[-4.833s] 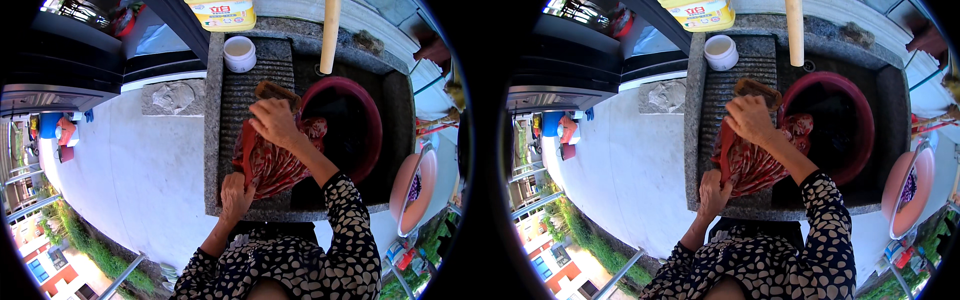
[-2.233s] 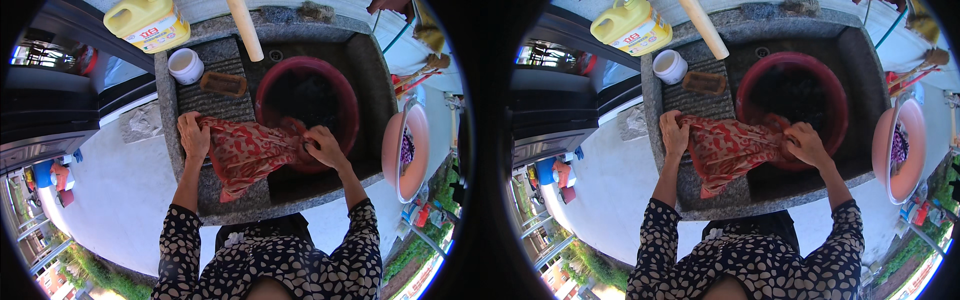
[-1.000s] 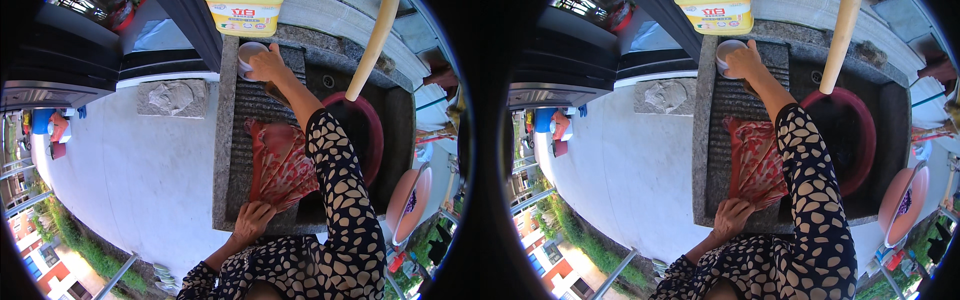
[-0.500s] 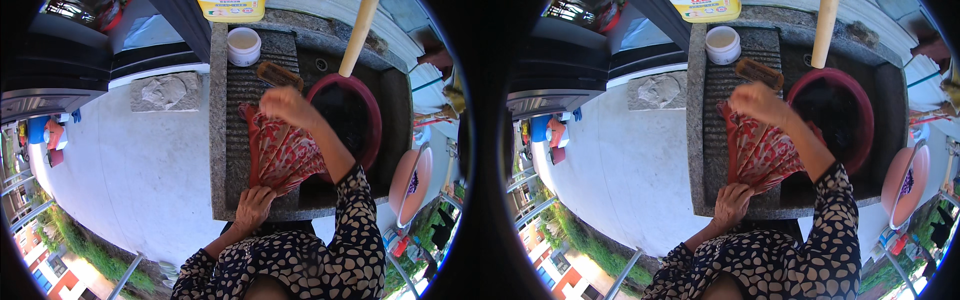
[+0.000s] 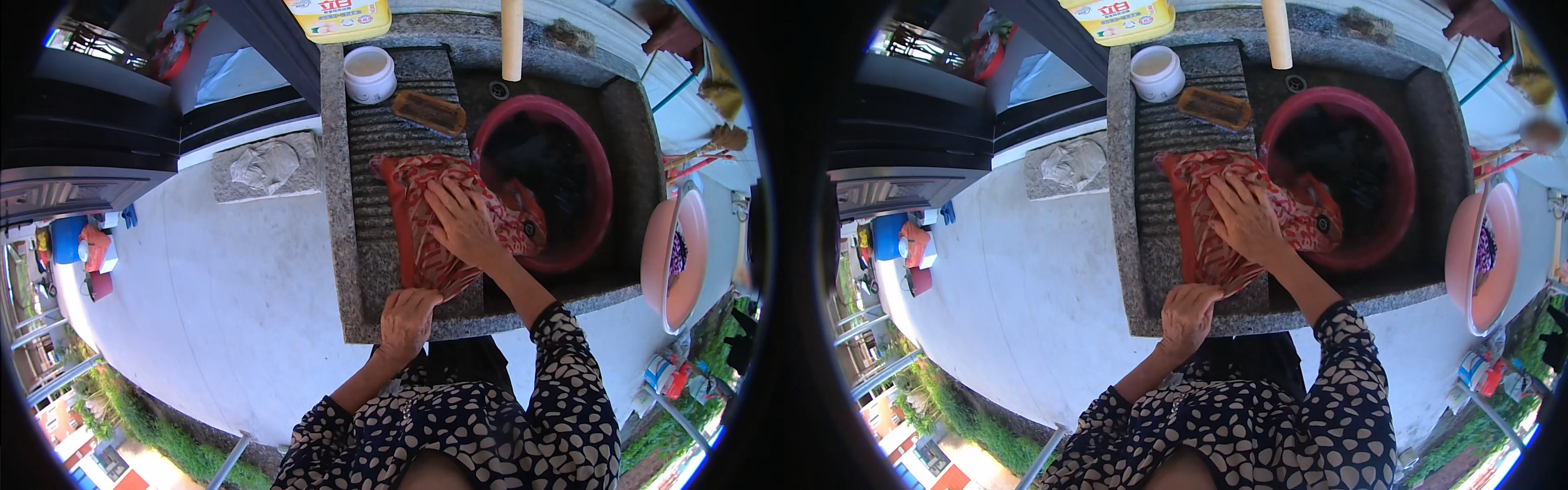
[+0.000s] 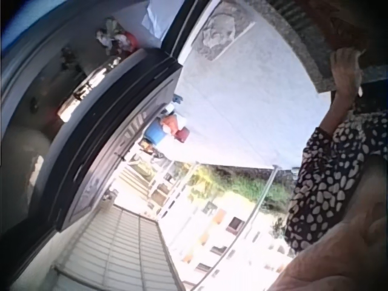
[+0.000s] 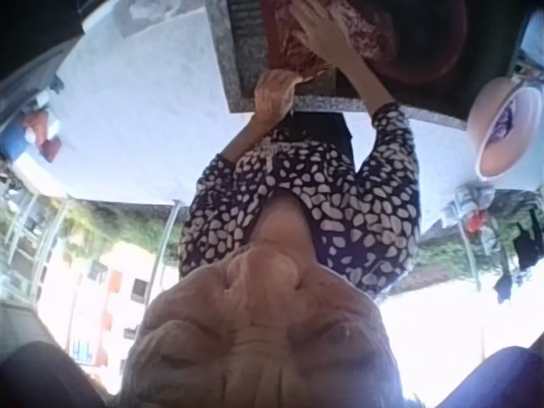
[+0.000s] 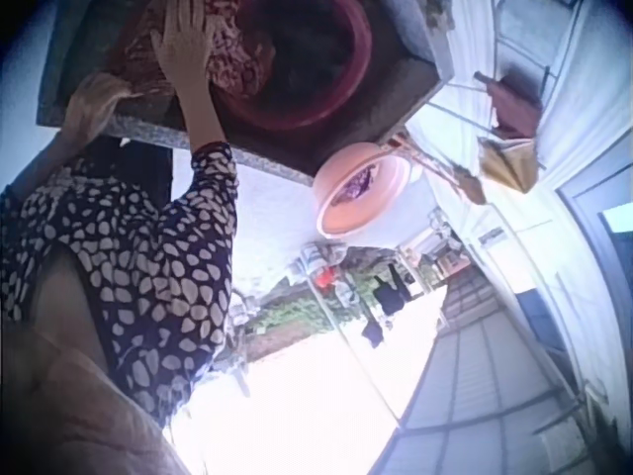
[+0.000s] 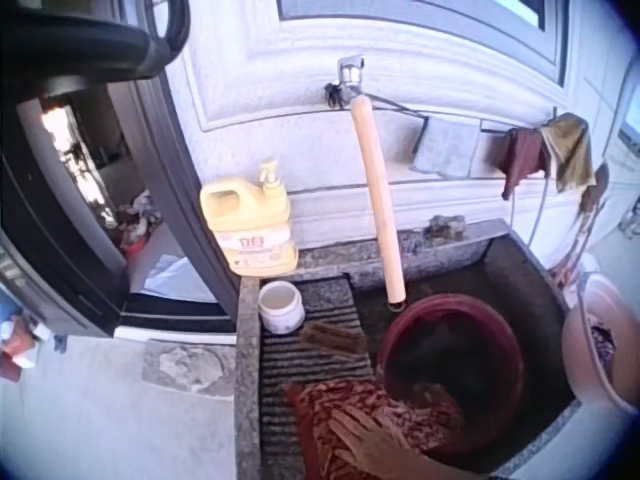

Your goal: The person washes a purple patterned cloth by hand in a red basin filled with water. They then scrub a red patterned cloth on a stone washboard using a brush and a bar of soap. The person repeatedly scrubs, rinses, and wrings the red cloth throughout the video.

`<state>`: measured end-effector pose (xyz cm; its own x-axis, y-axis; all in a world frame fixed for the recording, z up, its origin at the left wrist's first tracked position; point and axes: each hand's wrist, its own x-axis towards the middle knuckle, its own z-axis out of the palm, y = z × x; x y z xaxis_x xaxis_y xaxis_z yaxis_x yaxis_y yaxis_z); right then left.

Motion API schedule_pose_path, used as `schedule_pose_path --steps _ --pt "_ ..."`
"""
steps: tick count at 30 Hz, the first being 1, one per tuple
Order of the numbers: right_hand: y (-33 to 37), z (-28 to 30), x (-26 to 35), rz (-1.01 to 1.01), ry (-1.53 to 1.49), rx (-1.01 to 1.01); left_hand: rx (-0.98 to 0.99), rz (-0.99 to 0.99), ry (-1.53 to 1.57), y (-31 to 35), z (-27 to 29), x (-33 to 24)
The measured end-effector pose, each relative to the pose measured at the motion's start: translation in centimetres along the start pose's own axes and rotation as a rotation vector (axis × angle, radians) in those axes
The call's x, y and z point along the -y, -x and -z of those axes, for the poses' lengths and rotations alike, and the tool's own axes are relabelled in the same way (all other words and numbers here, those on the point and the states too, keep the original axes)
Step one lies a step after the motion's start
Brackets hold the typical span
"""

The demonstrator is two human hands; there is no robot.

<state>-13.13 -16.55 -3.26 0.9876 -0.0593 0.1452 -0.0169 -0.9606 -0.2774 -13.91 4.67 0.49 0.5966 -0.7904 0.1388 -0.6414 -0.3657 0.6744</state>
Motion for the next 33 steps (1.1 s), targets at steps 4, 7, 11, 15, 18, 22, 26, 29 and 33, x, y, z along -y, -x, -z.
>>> schedule_pose_path --steps 4,7,11,15,18,22,26,29,33 --pt "0.8 0.2 0.3 0.028 0.018 0.025 -0.054 0.015 -0.022 -0.1 0.1 -0.2" --pt "4.0 3.8 3.0 0.089 -0.023 0.149 -0.063 0.023 -0.034 -0.3 0.6 -0.3" --pt "6.2 7.3 3.8 0.130 -0.184 0.400 -0.028 0.017 -0.024 -0.4 0.5 -0.2" --pt "0.9 5.5 0.0 0.093 -0.277 -0.040 -0.004 0.029 -0.032 -0.8 0.8 -0.7" --pt "-8.2 4.2 -3.3 -0.036 -0.080 -0.264 0.026 0.036 -0.028 -0.7 0.5 -0.5" --pt "-16.3 -1.1 -8.5 -0.028 0.116 -0.119 0.048 0.039 -0.100 -0.3 0.6 -0.6" --pt "-17.1 -2.3 -10.8 -0.039 -0.068 0.043 0.082 0.036 -0.231 -0.7 0.8 -1.3" --pt "-15.2 -0.1 -8.1 0.101 -0.382 -0.194 0.151 0.058 -0.069 0.2 -0.1 0.4" --pt "-4.6 3.7 0.4 0.408 -0.399 -0.008 0.153 0.115 -0.068 -0.6 0.2 -0.8"
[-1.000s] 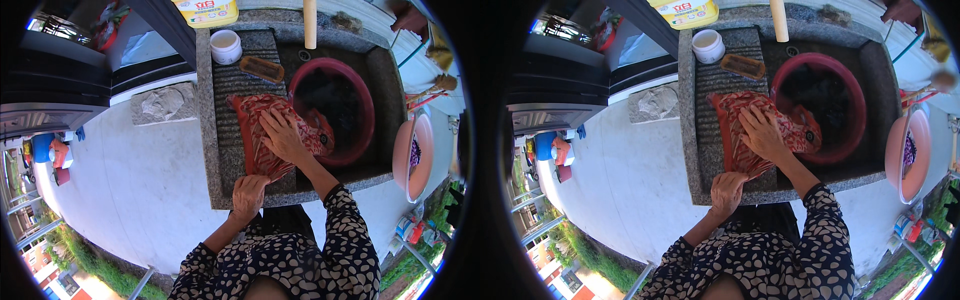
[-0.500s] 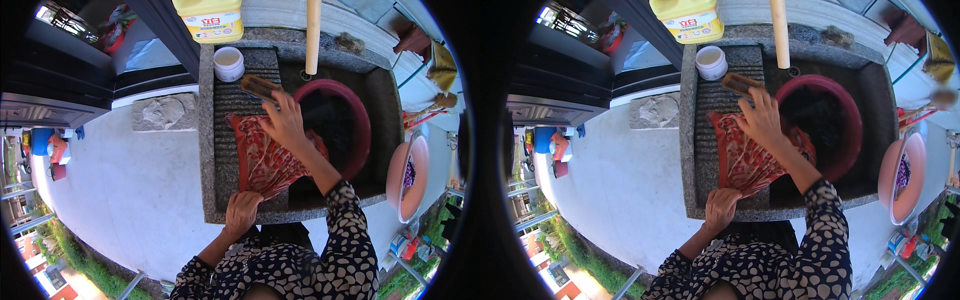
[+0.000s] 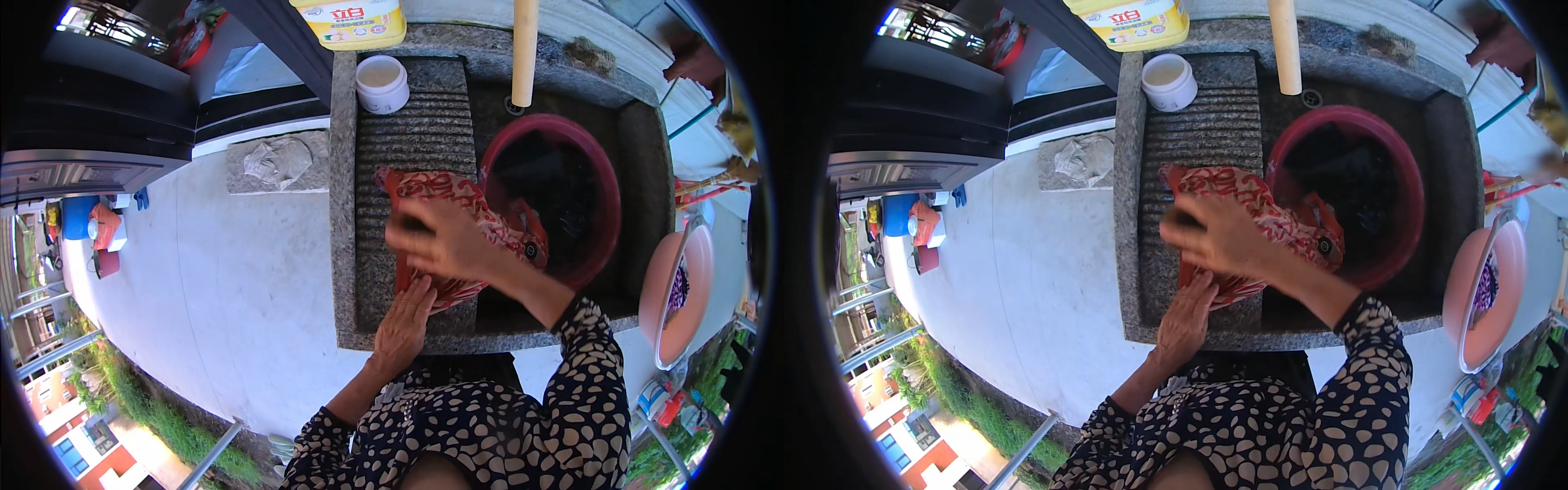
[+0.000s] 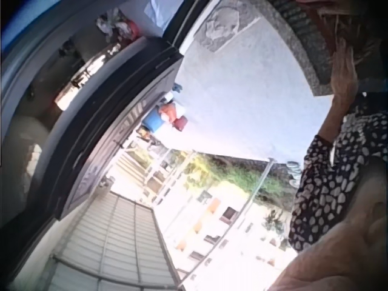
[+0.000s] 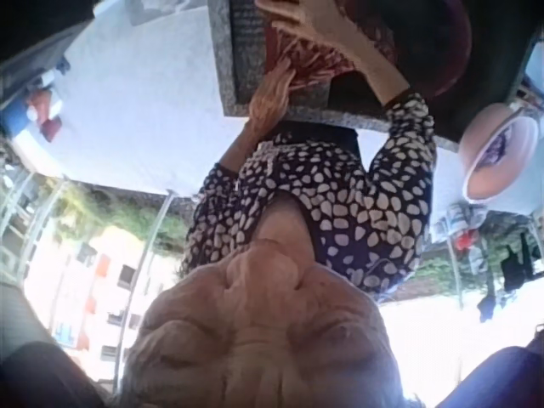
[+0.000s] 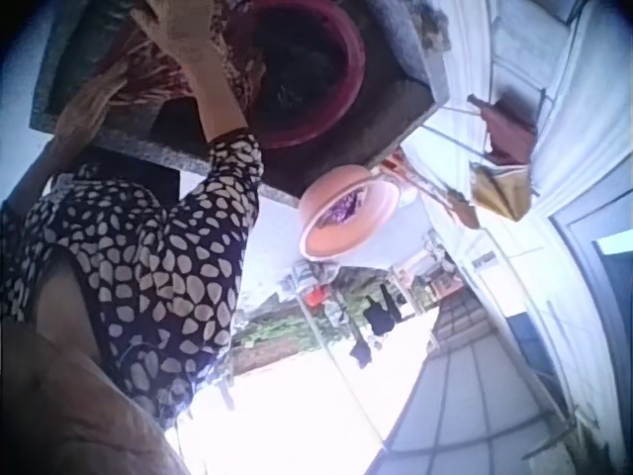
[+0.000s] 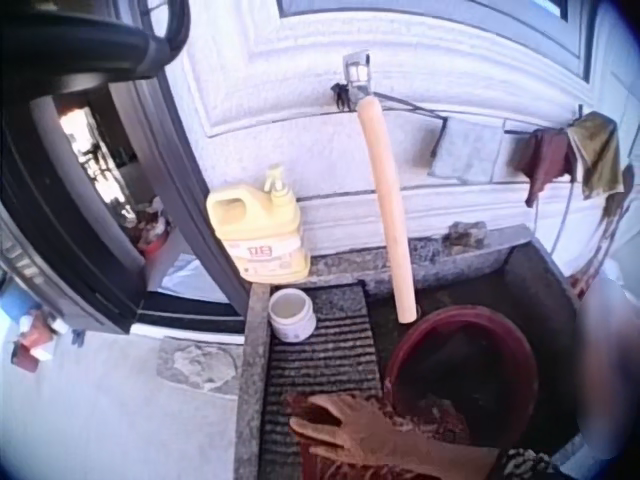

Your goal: The person washes a purple patterned cloth by hand in a red basin filled with water. They then scrub a red patterned cloth on a stone washboard using a brush and a bar of soap. The person repeatedly scrubs, rinses, and wrings the red cloth throughout the video.

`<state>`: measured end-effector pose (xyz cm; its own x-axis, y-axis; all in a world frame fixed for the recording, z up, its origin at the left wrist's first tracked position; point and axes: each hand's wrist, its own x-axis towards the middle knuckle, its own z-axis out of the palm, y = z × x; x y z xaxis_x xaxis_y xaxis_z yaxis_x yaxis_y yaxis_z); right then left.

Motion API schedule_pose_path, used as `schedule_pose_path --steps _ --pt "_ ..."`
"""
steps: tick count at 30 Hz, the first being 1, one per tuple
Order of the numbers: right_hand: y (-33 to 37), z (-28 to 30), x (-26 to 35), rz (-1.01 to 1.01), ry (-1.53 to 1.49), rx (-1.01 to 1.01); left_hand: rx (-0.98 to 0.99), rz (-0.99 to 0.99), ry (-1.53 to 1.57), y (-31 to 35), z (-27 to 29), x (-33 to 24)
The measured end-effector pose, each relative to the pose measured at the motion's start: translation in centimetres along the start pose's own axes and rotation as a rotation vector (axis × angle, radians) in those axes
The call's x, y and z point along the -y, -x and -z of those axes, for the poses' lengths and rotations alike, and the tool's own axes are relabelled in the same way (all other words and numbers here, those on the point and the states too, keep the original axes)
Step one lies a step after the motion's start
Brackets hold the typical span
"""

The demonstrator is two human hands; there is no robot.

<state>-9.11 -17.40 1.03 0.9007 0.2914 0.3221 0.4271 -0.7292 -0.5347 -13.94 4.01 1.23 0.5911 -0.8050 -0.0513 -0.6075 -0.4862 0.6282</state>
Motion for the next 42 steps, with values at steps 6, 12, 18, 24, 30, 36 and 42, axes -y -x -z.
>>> schedule_pose_path --steps 6,12,18,24,30,36,42 --pt "1.1 -4.8 -0.7 -0.041 0.201 0.034 0.080 -0.120 0.025 1.0 -0.9 1.0" --pt "-3.5 -4.6 -6.0 -0.273 0.312 -0.162 0.062 -0.169 -0.004 0.6 -0.6 1.1" --pt "4.1 -3.8 4.4 -0.145 0.169 0.006 0.013 -0.079 -0.002 1.1 -0.6 1.6" --pt "-1.1 -4.3 -4.0 -0.245 0.330 -0.155 0.001 -0.173 -0.043 0.5 -0.2 0.5" --pt "-0.8 -2.9 -3.0 -0.259 0.277 -0.180 -0.036 -0.165 0.030 0.5 -0.6 1.0" --pt "4.0 -3.4 4.4 -0.116 0.316 -0.039 0.024 -0.101 0.064 1.6 -0.8 1.9" --pt "-3.5 -4.4 -6.1 -0.338 0.331 -0.219 -0.052 -0.173 0.058 0.7 -0.9 1.2"
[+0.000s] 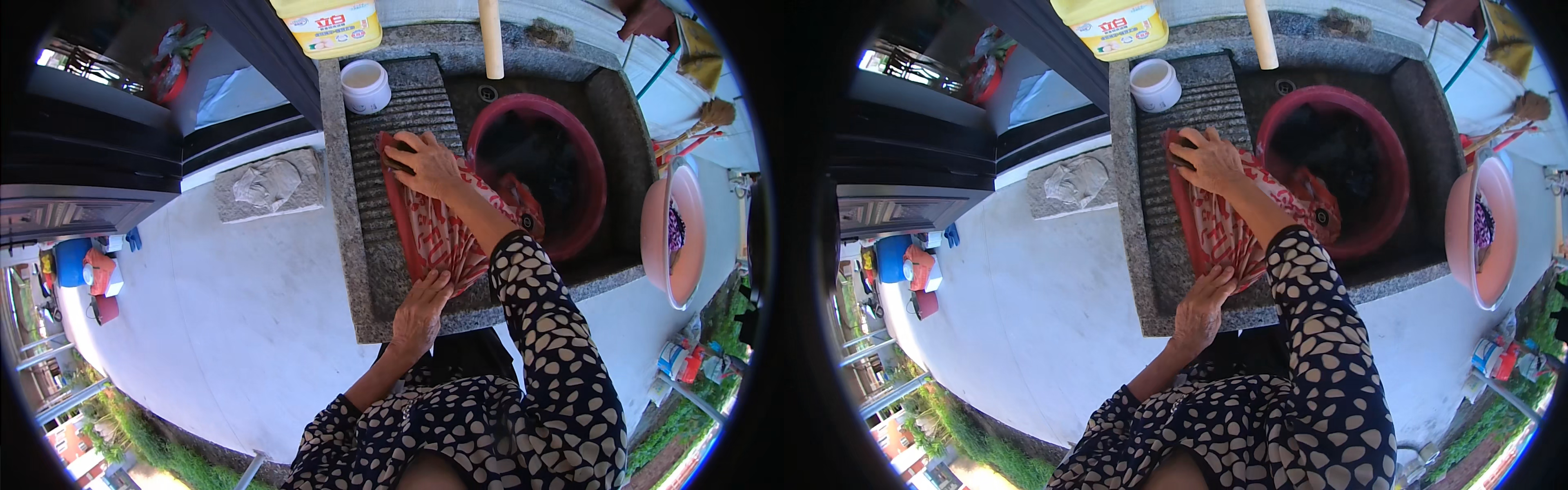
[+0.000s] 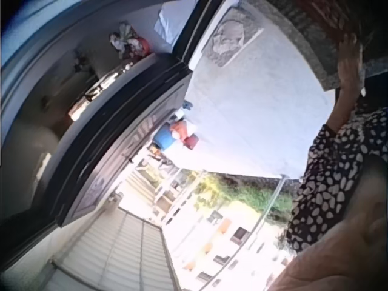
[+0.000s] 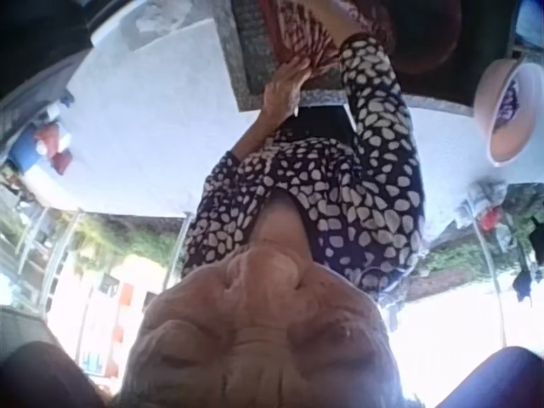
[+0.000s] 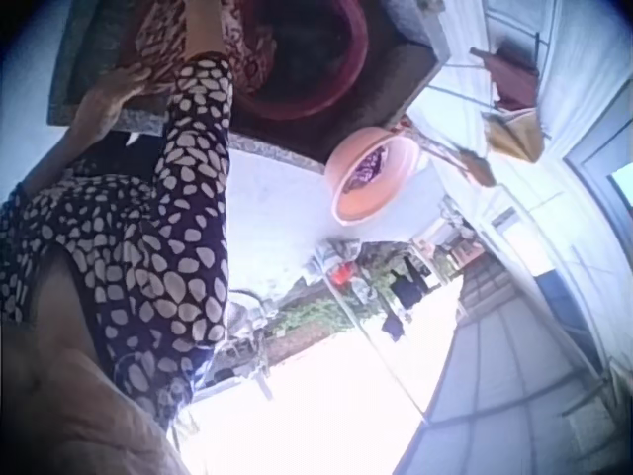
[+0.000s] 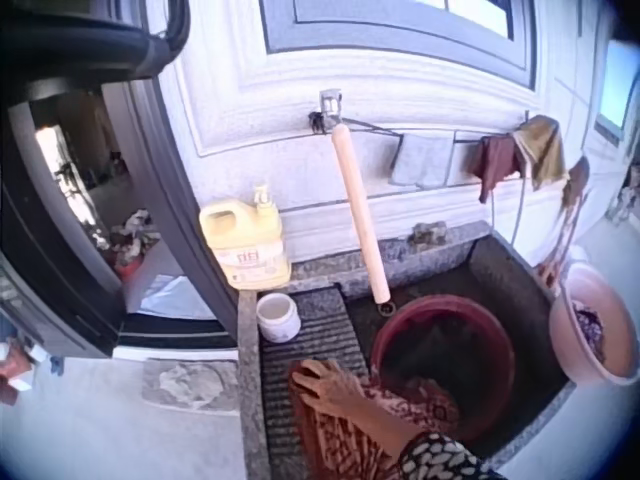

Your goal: The person washes a purple patterned cloth by hand in a red basin filled with water. They then scrub a red patterned cloth on a stone washboard using a brush and a bar of soap. The person repeatedly scrubs, rinses, and wrings the red cloth throughout the video.

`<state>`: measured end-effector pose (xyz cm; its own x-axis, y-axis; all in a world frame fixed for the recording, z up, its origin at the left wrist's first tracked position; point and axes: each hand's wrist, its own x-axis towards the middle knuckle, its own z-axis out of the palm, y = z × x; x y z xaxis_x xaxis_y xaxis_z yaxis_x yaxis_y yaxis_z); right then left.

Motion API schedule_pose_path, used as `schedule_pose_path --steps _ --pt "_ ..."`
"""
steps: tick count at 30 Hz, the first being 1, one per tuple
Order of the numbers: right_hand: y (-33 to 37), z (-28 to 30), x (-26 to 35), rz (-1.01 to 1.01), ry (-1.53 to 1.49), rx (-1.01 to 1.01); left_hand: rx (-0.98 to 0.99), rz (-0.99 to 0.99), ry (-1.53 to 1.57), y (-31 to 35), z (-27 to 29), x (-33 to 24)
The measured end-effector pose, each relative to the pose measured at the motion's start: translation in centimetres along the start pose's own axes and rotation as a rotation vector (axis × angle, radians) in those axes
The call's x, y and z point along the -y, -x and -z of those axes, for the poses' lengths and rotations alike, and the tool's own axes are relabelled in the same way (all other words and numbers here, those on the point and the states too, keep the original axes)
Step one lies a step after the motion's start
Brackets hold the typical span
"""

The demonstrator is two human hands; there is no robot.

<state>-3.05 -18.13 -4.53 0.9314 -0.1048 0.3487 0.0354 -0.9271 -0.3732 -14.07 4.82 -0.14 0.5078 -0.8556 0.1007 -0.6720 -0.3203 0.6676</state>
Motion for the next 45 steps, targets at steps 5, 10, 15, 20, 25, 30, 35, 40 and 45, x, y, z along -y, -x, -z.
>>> schedule_pose_path --steps 5,10,15,20,25,30,35,40,45 --pt "3.9 4.4 3.7 0.123 -0.176 0.199 -0.083 -0.025 0.091 1.3 0.4 0.5" --pt "9.1 4.8 7.3 0.338 -0.118 0.143 -0.040 0.029 0.096 1.1 1.3 0.1" --pt "-0.5 -0.6 2.3 -0.005 -0.006 0.071 -0.054 0.003 0.127 0.5 0.4 -0.1" --pt "2.5 2.3 4.0 0.093 -0.112 0.083 -0.040 0.070 0.142 0.7 0.7 0.4" --pt "9.8 4.9 6.7 0.270 -0.119 0.115 0.054 0.106 0.081 1.0 1.2 0.2" --pt "-0.1 -0.4 2.4 0.003 -0.009 0.136 -0.015 0.034 0.101 0.3 0.4 -0.1" --pt "0.4 0.7 2.9 0.047 -0.082 0.112 -0.032 0.055 0.108 0.3 0.3 0.2" --pt "9.5 5.5 7.3 0.209 -0.197 0.193 0.042 0.129 0.083 0.9 1.0 0.2" --pt "1.3 -0.5 1.6 0.052 -0.134 -0.017 -0.096 0.060 0.076 0.3 0.0 -0.1"
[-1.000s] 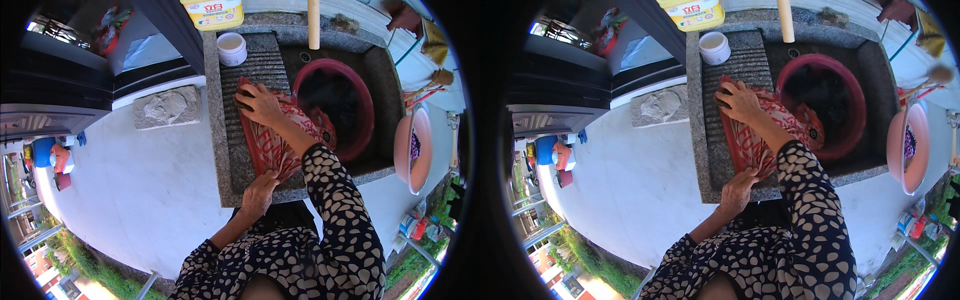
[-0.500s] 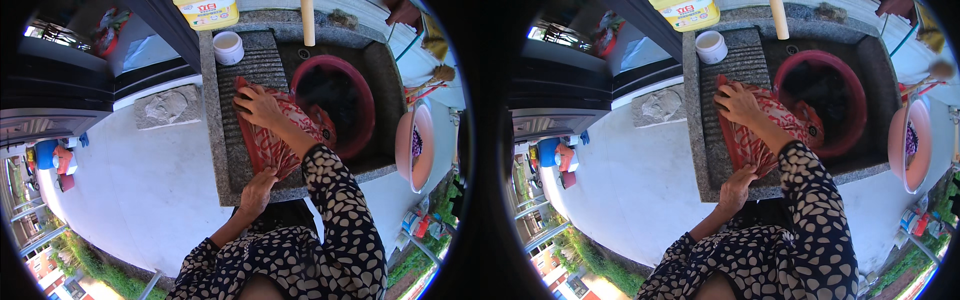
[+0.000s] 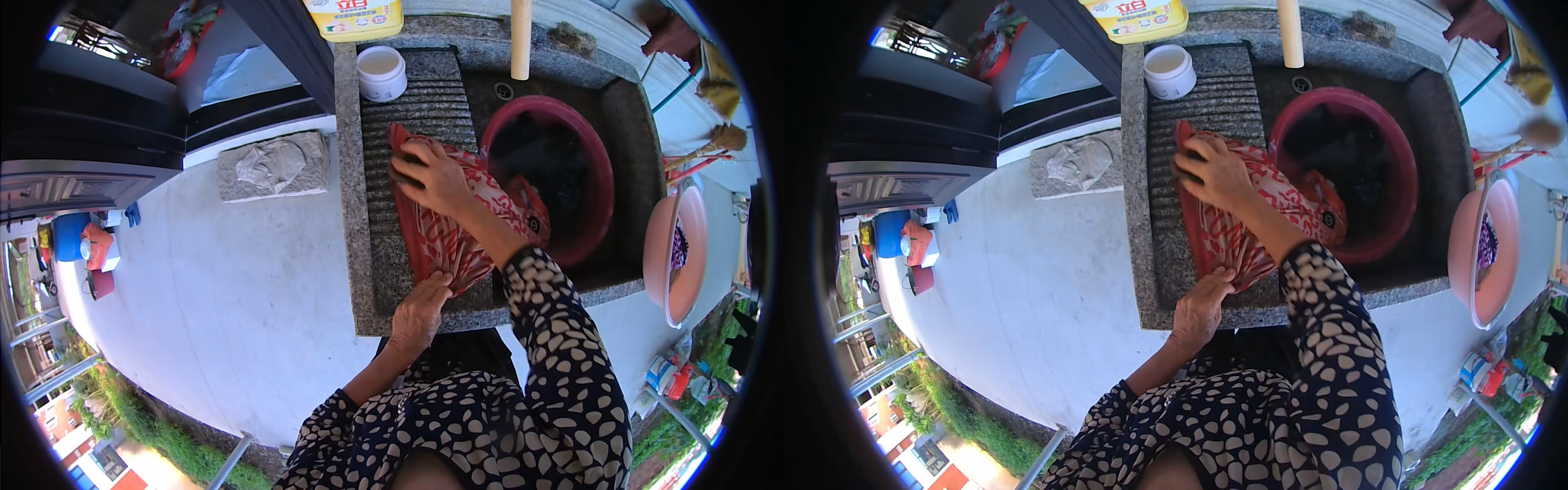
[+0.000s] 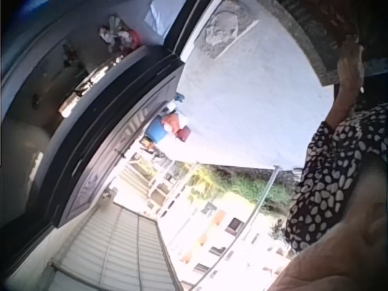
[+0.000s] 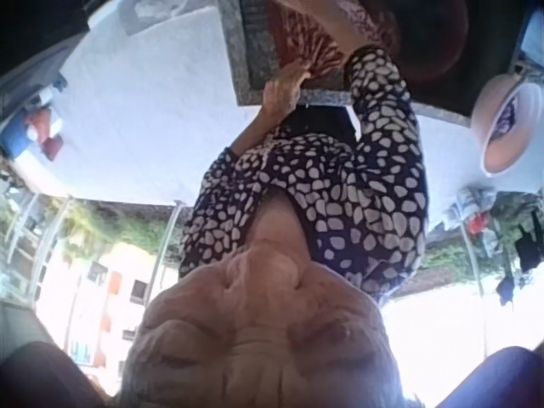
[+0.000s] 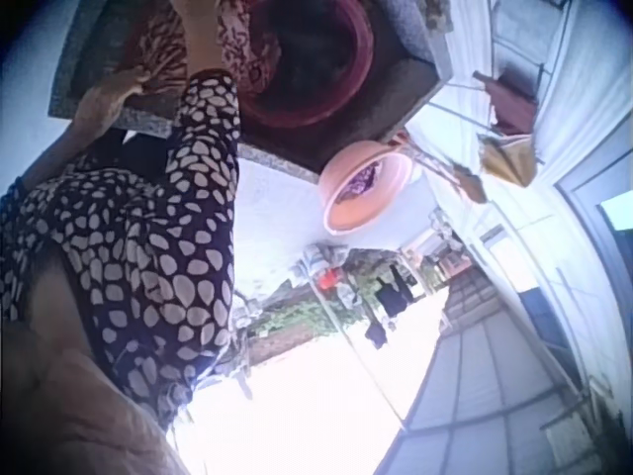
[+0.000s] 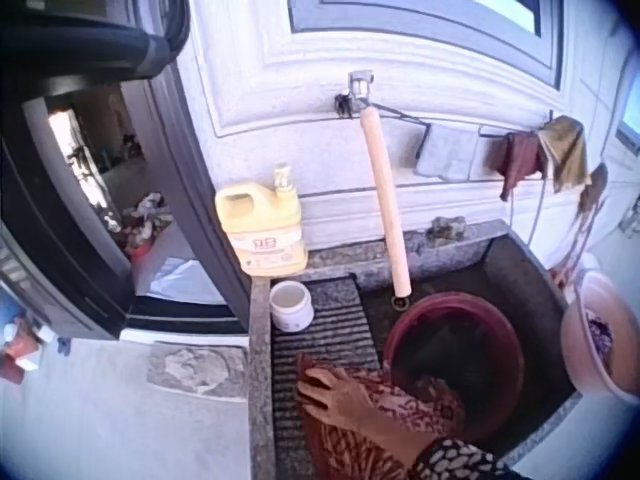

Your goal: The person washes a purple patterned cloth by hand in a red basin filled with water. They then scrub a red patterned cloth on a stone washboard using a brush and a bar of soap. The person repeatedly scrubs, rinses, and wrings the red cloth throughout the video.

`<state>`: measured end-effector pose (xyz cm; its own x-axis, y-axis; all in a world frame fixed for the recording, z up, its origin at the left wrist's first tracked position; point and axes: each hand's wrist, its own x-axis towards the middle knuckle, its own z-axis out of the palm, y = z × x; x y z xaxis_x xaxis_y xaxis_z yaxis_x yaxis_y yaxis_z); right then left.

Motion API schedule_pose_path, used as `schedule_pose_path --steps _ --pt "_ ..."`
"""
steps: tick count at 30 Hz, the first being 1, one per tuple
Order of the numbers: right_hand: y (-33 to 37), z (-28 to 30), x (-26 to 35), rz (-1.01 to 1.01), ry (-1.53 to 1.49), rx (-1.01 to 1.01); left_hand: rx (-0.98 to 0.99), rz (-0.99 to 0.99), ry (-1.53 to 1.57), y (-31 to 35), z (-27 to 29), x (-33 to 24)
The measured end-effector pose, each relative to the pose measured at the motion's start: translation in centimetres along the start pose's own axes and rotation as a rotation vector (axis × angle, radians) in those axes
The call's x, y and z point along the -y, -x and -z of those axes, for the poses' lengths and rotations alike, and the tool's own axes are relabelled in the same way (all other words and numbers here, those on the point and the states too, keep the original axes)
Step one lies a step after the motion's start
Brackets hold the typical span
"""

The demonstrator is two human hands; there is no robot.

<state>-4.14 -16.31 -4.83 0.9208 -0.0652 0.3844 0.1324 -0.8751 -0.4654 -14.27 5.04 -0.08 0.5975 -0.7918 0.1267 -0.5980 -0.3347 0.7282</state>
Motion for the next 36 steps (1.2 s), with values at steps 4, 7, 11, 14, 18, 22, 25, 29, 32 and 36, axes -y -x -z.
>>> schedule_pose_path --steps 4,7,11,14,18,22,25,29,32,36 --pt "-2.2 -0.2 -2.0 -0.266 -0.151 0.109 -0.043 0.029 0.036 -1.1 0.0 -0.4" --pt "0.5 3.4 -2.3 -0.283 -0.393 0.057 -0.069 -0.010 -0.212 -4.3 0.4 -3.1" --pt "7.6 8.8 0.9 -0.100 -0.226 0.138 0.186 -0.032 -0.412 -5.1 -1.7 -0.2" --pt "11.3 8.8 3.6 0.001 -0.143 0.164 0.253 -0.091 -0.225 -2.9 -1.3 0.1" --pt "7.1 6.2 -0.5 0.059 0.040 -0.031 0.290 -0.083 -0.119 -1.3 -1.1 -0.3" --pt "1.7 4.2 -5.7 -0.277 0.040 0.001 0.209 -0.104 -0.086 -1.8 -1.7 -0.4" --pt "2.5 5.3 -4.6 -0.212 -0.009 0.016 0.078 -0.110 -0.141 -2.8 -0.9 -1.4" --pt "8.5 7.8 3.2 0.072 -0.091 0.122 0.049 -0.095 -0.156 -2.2 -0.3 -0.9" --pt "8.7 6.5 2.9 0.121 -0.013 0.069 0.189 -0.048 -0.124 -1.7 -0.6 -0.7" --pt "1.0 3.1 -3.3 -0.098 0.014 0.047 0.211 -0.037 -0.123 -2.2 -1.2 -0.9"
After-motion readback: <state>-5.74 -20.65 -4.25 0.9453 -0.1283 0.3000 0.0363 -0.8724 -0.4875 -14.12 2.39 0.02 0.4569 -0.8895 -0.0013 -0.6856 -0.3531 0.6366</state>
